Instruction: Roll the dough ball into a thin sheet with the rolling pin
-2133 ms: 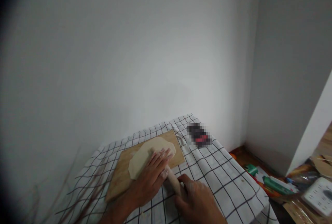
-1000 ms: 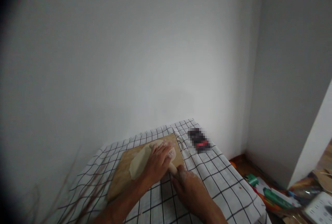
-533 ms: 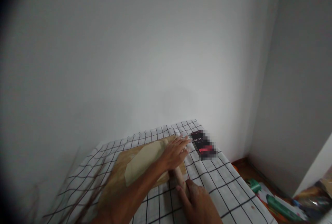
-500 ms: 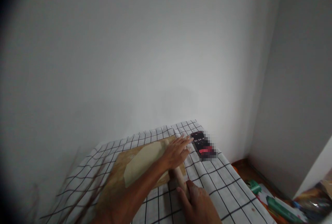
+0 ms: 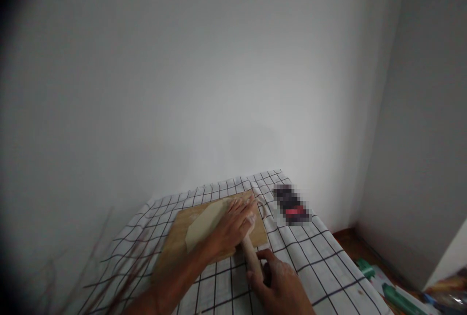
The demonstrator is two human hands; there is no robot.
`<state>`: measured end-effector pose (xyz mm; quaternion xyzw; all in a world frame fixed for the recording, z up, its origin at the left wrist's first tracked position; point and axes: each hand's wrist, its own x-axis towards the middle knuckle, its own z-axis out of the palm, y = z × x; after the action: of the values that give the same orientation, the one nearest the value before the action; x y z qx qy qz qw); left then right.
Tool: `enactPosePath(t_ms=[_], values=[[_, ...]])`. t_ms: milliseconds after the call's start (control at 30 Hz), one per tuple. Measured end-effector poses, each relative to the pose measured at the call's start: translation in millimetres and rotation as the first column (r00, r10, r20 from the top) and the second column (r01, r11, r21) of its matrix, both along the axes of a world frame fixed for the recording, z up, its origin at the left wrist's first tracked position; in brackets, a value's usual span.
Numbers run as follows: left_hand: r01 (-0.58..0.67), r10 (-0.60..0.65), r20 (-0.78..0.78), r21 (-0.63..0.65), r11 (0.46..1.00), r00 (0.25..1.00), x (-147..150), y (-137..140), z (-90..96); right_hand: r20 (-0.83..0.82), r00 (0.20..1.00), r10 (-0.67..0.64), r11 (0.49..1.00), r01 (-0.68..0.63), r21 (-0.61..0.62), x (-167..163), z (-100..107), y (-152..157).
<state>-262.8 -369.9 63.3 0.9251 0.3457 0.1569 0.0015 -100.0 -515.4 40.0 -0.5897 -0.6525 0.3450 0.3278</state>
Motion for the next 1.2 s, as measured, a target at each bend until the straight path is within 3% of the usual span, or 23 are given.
enactPosePath(t_ms=[167,300,433,600,800,1000,1133,1200], values=[[-0.044,0.045,-0.026,0.033,0.998,0.999,-46.1,-25.0,-4.7,0.128,0.992,0.005,0.999,-0.011,0.043,-6.2,-2.0,-6.9],[-0.080,0.080,-0.001,0.023,0.997,0.997,-49.2,-26.3,-7.2,0.118,0.993,0.000,0.998,-0.007,0.058,-6.2,-2.1,-10.6],[-0.057,0.056,-0.015,-0.047,0.997,0.998,-21.1,-8.4,-1.5,0.063,0.998,0.015,0.999,-0.018,0.049,-4.2,-4.4,-11.8],[-0.026,0.025,-0.010,-0.117,0.993,1.000,37.5,16.8,1.1,0.038,0.998,-0.050,0.999,0.050,-0.014,0.0,-9.9,-0.9],[-0.001,0.008,0.034,-0.179,0.984,0.999,77.0,22.9,1.5,0.020,0.995,-0.096,0.994,0.095,0.056,3.8,-20.2,21.5],[-0.066,0.071,0.108,-0.043,0.997,0.992,46.4,-7.5,12.3,0.009,1.000,-0.024,0.983,0.022,0.180,1.0,-15.7,19.6],[-0.307,0.297,0.170,0.029,0.951,0.939,6.3,-19.3,-3.1,0.186,0.981,-0.050,0.985,0.018,0.172,-13.6,-7.5,27.1],[-0.309,0.302,0.145,0.033,0.950,0.942,-7.5,-16.2,-12.7,0.292,0.951,-0.101,0.986,0.057,0.154,-20.3,-6.8,32.5]])
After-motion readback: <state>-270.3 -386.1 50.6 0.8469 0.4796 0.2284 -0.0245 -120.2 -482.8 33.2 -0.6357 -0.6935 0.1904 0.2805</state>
